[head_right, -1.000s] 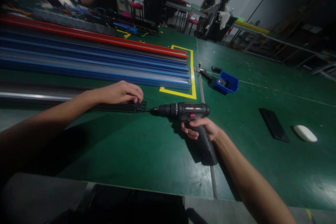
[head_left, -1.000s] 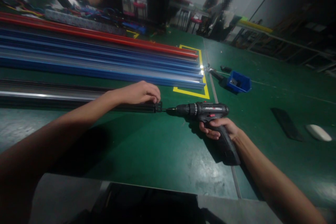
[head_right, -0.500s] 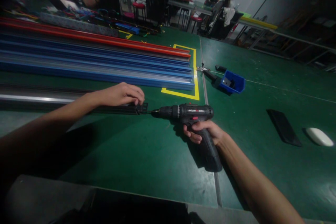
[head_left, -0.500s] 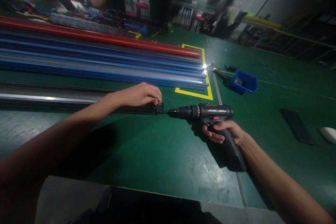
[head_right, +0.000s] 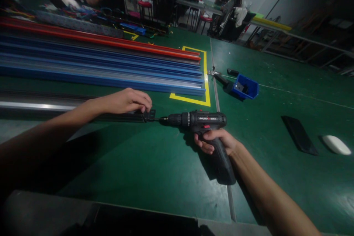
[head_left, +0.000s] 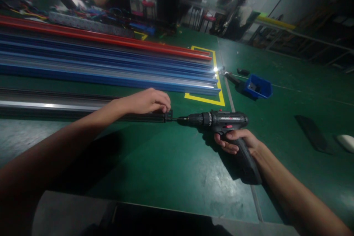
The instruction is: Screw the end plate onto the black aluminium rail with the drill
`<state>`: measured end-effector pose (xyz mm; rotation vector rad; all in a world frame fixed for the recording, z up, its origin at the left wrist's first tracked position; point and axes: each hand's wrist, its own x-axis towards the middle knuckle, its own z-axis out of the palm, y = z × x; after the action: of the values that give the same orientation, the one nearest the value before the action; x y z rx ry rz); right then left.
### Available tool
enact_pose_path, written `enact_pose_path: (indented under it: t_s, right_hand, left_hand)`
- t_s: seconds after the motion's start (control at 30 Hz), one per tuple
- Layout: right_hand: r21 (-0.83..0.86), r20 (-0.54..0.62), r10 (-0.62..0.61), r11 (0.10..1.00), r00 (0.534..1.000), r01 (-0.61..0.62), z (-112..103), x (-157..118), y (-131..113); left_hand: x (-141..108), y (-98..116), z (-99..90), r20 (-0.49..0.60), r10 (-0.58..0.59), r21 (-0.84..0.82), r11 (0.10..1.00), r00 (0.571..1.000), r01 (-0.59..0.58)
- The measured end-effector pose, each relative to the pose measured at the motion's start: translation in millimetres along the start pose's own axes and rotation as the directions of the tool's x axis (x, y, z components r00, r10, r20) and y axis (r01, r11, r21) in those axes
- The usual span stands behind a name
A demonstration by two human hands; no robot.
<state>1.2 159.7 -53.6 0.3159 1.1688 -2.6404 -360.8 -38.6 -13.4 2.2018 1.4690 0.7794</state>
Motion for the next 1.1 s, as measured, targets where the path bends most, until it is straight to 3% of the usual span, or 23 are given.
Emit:
enact_pose_path:
  t_s: [0.83, 1.1]
  right_hand:
    - [-0.009, 0.038, -0.01, 1.0, 0.999, 0.01, -2.1, 0.7, 0.6]
    - [-0.044, -0.054, 0.018, 0.999, 0.998, -0.021, 1.8, -0.2, -0.7]
  left_hand:
    - [1.4, -0.7, -0.4, -0.001, 0.022, 0.029, 0.999, 1.0, -0.022]
    - [0.0, -3.9, 1.1, -0.006, 0.016, 0.015, 1.0, 1.0, -0.016]
